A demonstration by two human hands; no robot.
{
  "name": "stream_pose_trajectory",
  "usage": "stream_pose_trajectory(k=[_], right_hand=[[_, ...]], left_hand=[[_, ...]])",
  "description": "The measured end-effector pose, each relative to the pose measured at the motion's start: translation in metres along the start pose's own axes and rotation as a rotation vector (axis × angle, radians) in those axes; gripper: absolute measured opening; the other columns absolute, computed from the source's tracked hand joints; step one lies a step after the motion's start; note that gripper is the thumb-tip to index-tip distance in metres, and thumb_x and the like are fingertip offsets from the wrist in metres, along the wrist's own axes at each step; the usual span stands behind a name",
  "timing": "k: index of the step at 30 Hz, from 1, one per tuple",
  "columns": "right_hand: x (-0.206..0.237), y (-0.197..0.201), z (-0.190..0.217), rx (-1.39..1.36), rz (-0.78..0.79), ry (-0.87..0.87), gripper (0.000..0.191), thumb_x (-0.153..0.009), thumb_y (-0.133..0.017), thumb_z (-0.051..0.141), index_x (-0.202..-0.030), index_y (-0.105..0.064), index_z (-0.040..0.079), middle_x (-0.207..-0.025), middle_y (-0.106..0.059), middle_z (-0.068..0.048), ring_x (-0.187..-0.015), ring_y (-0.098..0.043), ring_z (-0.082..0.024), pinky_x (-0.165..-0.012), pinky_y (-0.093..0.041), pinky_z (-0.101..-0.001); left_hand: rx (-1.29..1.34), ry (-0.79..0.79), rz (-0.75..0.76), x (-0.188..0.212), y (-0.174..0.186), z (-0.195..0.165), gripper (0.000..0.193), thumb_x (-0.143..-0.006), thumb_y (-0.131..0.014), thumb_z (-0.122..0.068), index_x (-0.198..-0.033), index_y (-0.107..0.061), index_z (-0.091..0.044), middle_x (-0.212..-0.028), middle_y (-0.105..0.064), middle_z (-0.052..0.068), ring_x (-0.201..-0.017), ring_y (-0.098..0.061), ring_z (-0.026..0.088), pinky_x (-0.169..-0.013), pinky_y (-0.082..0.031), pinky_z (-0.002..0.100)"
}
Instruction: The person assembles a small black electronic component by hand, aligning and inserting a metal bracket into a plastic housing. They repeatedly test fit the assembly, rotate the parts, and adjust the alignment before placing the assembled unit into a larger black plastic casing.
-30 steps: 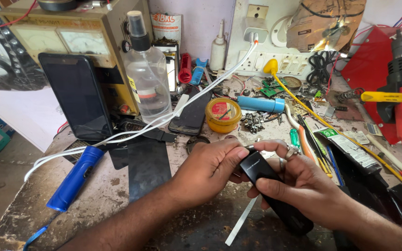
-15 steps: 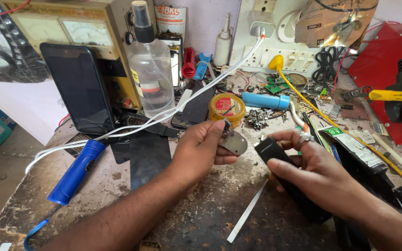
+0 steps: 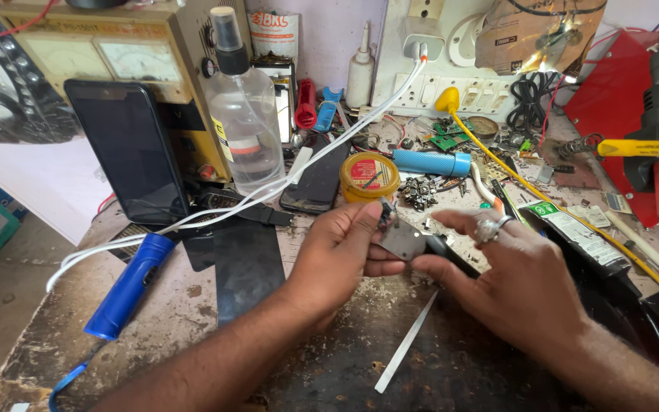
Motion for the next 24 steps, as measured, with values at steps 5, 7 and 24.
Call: stream_pose_trajectory(k=[5, 7, 24], right_hand=[[0.001, 0.005, 0.028, -0.012, 0.007, 0.196, 0.059, -0.069, -0.083, 0.048, -0.118, -0.073, 0.016, -0.113, -0.072, -0.009, -0.091, -0.071, -0.031, -0.079, -0.056, -0.0451], [0.003, 0.009, 0.03, -0.018, -0.013, 0.225, 0.054, -0.072, -0.083, 0.041, -0.117, -0.073, 0.015, -0.115, -0.07, -0.01, -0.095, -0.069, -0.033, -0.08, -0.055, -0.0452], [0.014, 0.026, 0.04, -0.365, -0.21, 0.216, 0.043, -0.077, -0.089, 0.029, -0.112, -0.075, 0.008, -0.105, -0.078, -0.005, -0.077, -0.075, -0.011, -0.098, -0.05, -0.0405]], left_hand=[[-0.009, -0.008, -0.058, 0.002, 0.005, 0.0, 0.035, -0.109, -0.047, -0.031, -0.112, -0.063, 0.0, -0.094, -0.068, 0.009, -0.077, -0.071, 0.016, -0.074, -0.065, 0.034], [-0.018, -0.018, -0.086, 0.0, 0.013, -0.006, 0.037, -0.107, -0.044, -0.032, -0.111, -0.064, -0.001, -0.092, -0.072, 0.01, -0.077, -0.072, 0.016, -0.074, -0.065, 0.033], [-0.034, -0.005, 0.022, 0.017, -0.025, 0.0, 0.037, -0.109, -0.043, -0.03, -0.111, -0.064, 0.0, -0.093, -0.072, 0.011, -0.08, -0.074, 0.018, -0.075, -0.064, 0.033]])
Point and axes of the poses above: each hand's wrist, its own x-axis away from the middle knuckle, its own y-axis out of the back of the hand, z = x × y, the point moved 10 cm from there along -x, towards the middle knuckle
